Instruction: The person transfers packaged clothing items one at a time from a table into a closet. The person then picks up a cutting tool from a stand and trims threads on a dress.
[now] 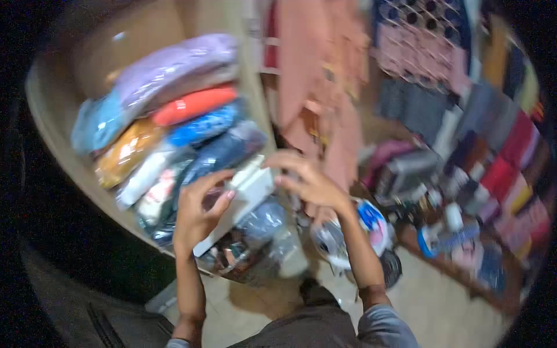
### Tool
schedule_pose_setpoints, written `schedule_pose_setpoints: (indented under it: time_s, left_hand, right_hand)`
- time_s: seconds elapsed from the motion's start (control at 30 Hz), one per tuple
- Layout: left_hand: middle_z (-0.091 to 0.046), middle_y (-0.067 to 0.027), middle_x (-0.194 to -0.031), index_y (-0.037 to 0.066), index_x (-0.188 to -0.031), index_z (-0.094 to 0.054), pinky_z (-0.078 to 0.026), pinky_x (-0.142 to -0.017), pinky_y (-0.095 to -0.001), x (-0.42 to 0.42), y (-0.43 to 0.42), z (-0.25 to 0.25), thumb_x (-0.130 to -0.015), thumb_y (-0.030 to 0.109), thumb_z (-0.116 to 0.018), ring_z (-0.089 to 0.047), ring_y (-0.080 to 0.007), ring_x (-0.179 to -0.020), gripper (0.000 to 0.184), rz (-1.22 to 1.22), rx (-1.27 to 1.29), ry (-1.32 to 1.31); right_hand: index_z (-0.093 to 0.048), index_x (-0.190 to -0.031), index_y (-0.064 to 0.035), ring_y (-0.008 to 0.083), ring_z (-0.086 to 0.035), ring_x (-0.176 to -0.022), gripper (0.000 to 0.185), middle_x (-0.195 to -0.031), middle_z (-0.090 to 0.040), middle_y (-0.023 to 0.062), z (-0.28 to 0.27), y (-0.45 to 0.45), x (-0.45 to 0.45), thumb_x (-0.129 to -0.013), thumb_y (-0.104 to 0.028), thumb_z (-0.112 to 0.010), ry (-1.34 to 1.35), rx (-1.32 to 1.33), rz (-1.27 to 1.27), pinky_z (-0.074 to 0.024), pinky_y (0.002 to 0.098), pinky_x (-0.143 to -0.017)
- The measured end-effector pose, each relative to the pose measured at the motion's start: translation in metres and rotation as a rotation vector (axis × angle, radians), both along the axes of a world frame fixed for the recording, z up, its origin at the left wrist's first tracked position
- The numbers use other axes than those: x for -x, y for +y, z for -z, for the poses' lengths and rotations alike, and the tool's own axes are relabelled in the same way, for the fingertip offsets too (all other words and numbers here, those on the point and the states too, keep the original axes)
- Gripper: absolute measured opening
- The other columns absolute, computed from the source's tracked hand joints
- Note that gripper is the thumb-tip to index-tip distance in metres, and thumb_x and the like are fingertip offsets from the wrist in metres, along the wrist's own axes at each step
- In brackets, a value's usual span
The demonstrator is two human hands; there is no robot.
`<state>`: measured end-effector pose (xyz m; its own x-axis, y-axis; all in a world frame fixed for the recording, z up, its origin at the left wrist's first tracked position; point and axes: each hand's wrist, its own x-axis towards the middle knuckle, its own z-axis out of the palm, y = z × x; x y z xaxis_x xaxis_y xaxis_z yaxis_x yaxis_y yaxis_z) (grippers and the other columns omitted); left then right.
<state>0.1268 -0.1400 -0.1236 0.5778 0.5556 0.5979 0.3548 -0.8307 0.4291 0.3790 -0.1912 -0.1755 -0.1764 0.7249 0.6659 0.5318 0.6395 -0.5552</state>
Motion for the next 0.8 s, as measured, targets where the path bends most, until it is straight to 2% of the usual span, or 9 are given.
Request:
schedule_pose_setpoints:
  time_s: [0.07, 0.1, 0.2, 0.23, 0.33, 0.47, 0.63, 0.73, 0.8]
  left_hand:
    - [-0.067, -0.0171, -0.098, 0.005, -0.107, -0.066, -0.05, -0.076, -0.0366, -0.017, -0.006, 0.041, -0.08, 0.017, -0.068, -0.065, -0.0325, -0.085, 0.029, 0.117, 0.16, 0.01]
    - [-0.067, -0.0174, -0.097, 0.005, -0.107, -0.065, -0.05, -0.074, -0.0358, -0.031, -0.018, 0.065, -0.08, 0.015, -0.068, -0.065, -0.032, -0.083, 0.029, 0.16, 0.232, 0.031]
    - [-0.069, -0.0154, -0.091, 0.003, -0.106, -0.065, -0.051, -0.067, -0.0326, -0.074, -0.056, 0.119, -0.083, 0.015, -0.065, -0.068, -0.0235, -0.076, 0.027, 0.348, 0.431, 0.087]
    - [-0.069, -0.0135, -0.09, 0.002, -0.106, -0.065, -0.051, -0.068, -0.0302, -0.089, -0.074, 0.133, -0.083, 0.014, -0.065, -0.067, -0.0197, -0.076, 0.025, 0.417, 0.505, 0.089]
    - [-0.07, -0.0078, -0.089, 0.001, -0.106, -0.066, -0.049, -0.071, -0.0246, -0.14, -0.138, 0.161, -0.086, 0.013, -0.061, -0.064, -0.0106, -0.079, 0.024, 0.614, 0.667, 0.156]
    - [-0.07, -0.0094, -0.093, -0.002, -0.109, -0.063, -0.049, -0.073, -0.0239, -0.204, -0.224, 0.194, -0.087, 0.012, -0.057, -0.064, -0.0108, -0.082, 0.027, 0.889, 0.83, 0.332]
    - [-0.069, -0.0077, -0.094, -0.003, -0.109, -0.062, -0.049, -0.073, -0.0232, -0.295, -0.348, 0.235, -0.088, 0.015, -0.057, -0.063, -0.0105, -0.081, 0.028, 1.171, 0.946, 0.409]
    - [-0.068, -0.0064, -0.091, -0.001, -0.111, -0.061, -0.05, -0.074, -0.0245, -0.345, -0.424, 0.269, -0.091, 0.021, -0.057, -0.063, -0.0104, -0.082, 0.03, 1.313, 0.794, 0.502]
    - [-0.068, -0.0078, -0.095, 0.0, -0.113, -0.061, -0.05, -0.077, -0.0268, -0.372, -0.47, 0.299, -0.092, 0.026, -0.059, -0.063, -0.0119, -0.086, 0.033, 1.383, 0.864, 0.645]
  right_hand:
    - [-0.058, -0.117, -0.0002, 0.0239, -0.057, -0.106, 0.03, -0.113, -0.062, 0.0126, 0.029, -0.065, 0.0, -0.092, -0.016, -0.054, 0.292, 0.631, -0.004, -0.0419, 0.035, -0.095]
    - [-0.058, -0.118, -0.0006, 0.0207, -0.058, -0.1, 0.03, -0.109, -0.063, 0.0115, 0.068, -0.089, -0.013, -0.092, -0.015, -0.054, 0.204, 0.468, 0.02, -0.0441, 0.0334, -0.091]
    - [-0.058, -0.118, -0.0014, 0.0168, -0.058, -0.099, 0.029, -0.109, -0.063, 0.0105, 0.123, -0.174, -0.026, -0.093, -0.014, -0.053, 0.206, 0.461, 0.244, -0.0459, 0.0319, -0.088]
    - [-0.059, -0.118, -0.0016, 0.0182, -0.059, -0.098, 0.028, -0.107, -0.064, 0.0106, 0.124, -0.205, -0.025, -0.094, -0.015, -0.053, 0.379, 0.57, 0.291, -0.0461, 0.032, -0.088]
    - [-0.058, -0.119, 0.0006, 0.0139, -0.057, -0.104, 0.028, -0.11, -0.064, 0.008, 0.152, -0.296, -0.04, -0.093, -0.01, -0.055, 0.57, 0.561, 0.503, -0.0443, 0.0279, -0.092]
    - [-0.058, -0.118, 0.0005, 0.0131, -0.058, -0.103, 0.026, -0.109, -0.064, 0.0075, 0.178, -0.423, -0.055, -0.093, -0.009, -0.055, 0.759, 0.482, 0.795, -0.0454, 0.0275, -0.091]
    - [-0.059, -0.116, 0.0003, 0.0137, -0.059, -0.1, 0.025, -0.106, -0.064, 0.0081, 0.196, -0.568, -0.061, -0.093, -0.009, -0.054, 0.913, 0.378, 1.114, -0.0465, 0.0286, -0.088]
    - [-0.058, -0.116, 0.0012, 0.0142, -0.059, -0.101, 0.025, -0.107, -0.064, 0.0084, 0.213, -0.645, -0.061, -0.093, -0.008, -0.054, 1.039, 0.303, 1.221, -0.0461, 0.0278, -0.089]
    - [-0.058, -0.116, 0.0016, 0.0141, -0.059, -0.102, 0.025, -0.108, -0.064, 0.0083, 0.223, -0.688, -0.065, -0.093, -0.007, -0.054, 1.1, 0.291, 1.293, -0.0459, 0.0275, -0.089]
